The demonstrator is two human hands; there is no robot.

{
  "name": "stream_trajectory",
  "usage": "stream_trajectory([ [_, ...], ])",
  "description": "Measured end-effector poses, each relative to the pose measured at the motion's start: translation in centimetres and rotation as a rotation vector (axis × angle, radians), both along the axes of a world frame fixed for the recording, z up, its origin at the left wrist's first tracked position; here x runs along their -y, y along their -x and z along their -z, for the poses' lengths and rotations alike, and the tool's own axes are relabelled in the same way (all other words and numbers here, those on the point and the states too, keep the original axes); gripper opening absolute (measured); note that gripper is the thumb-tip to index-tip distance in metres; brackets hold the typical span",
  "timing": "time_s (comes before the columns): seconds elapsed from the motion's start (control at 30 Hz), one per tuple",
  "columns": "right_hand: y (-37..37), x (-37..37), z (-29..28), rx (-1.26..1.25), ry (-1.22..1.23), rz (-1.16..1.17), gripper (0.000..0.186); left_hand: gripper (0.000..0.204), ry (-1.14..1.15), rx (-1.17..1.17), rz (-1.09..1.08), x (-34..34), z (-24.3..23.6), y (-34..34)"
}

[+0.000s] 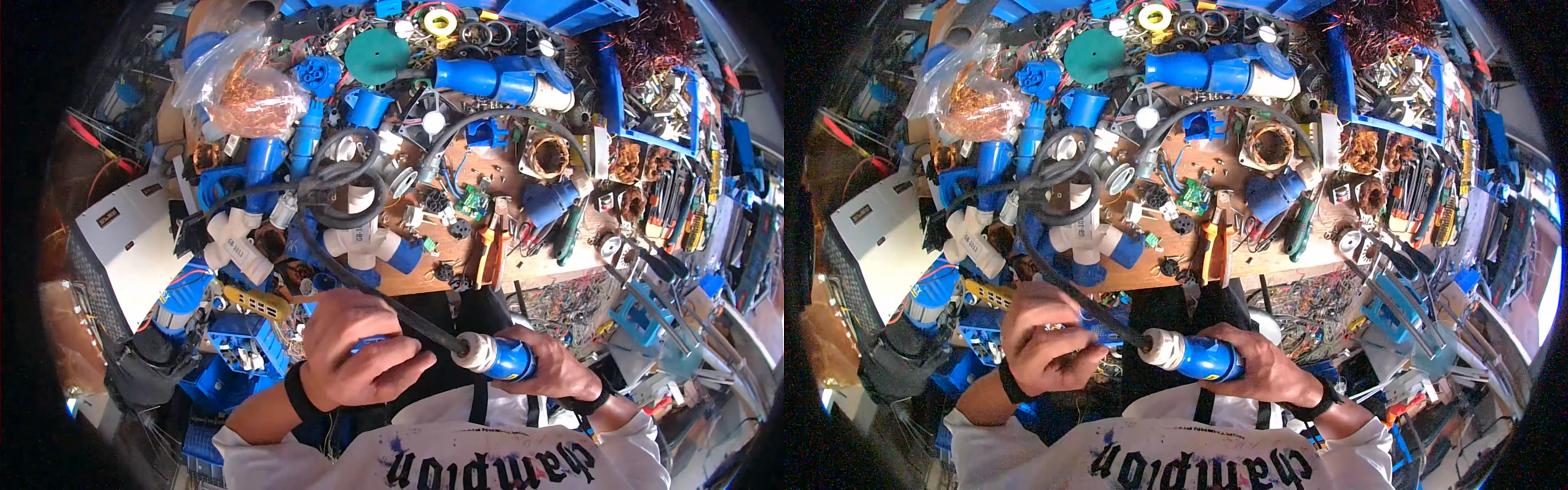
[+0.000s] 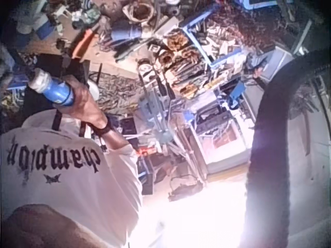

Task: The person uses a screwdriver to loosen screws on a blue electrical connector, then uses pliers to strip the end of a black cable. They insert the stripped cable into the connector and tighten the screws to secure it.

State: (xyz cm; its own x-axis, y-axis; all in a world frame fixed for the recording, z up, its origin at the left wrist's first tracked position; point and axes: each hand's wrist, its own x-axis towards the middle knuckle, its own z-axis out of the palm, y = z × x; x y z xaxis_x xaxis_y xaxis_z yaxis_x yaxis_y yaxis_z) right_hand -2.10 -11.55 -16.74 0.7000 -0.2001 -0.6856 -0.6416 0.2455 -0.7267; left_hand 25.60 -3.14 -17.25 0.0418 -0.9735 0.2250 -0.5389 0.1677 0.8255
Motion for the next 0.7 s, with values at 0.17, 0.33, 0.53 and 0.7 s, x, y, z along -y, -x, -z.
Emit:
stream_trajectory([
  [0.17,0.0,-0.3,0.8,0.067,-0.03,0.031,0.059,0.03,-0.183,-0.124,0.002,-2.0,1.3,2.3],
  [0.33,-0.4,-0.8,1.6,0.112,-0.036,0.06,0.061,0.056,-0.515,-0.374,-0.013,-2.2,0.9,4.8],
  [0.53,-0.3,-2.8,4.3,0.105,-0.325,0.158,0.065,0.057,-0.448,-0.631,0.06,-2.1,3.0,7.1],
  [0.7,-0.4,-2.9,5.4,0.05,-0.336,0.017,0.081,0.049,-0.614,-0.823,-0.001,-3.5,3.4,8.5],
])
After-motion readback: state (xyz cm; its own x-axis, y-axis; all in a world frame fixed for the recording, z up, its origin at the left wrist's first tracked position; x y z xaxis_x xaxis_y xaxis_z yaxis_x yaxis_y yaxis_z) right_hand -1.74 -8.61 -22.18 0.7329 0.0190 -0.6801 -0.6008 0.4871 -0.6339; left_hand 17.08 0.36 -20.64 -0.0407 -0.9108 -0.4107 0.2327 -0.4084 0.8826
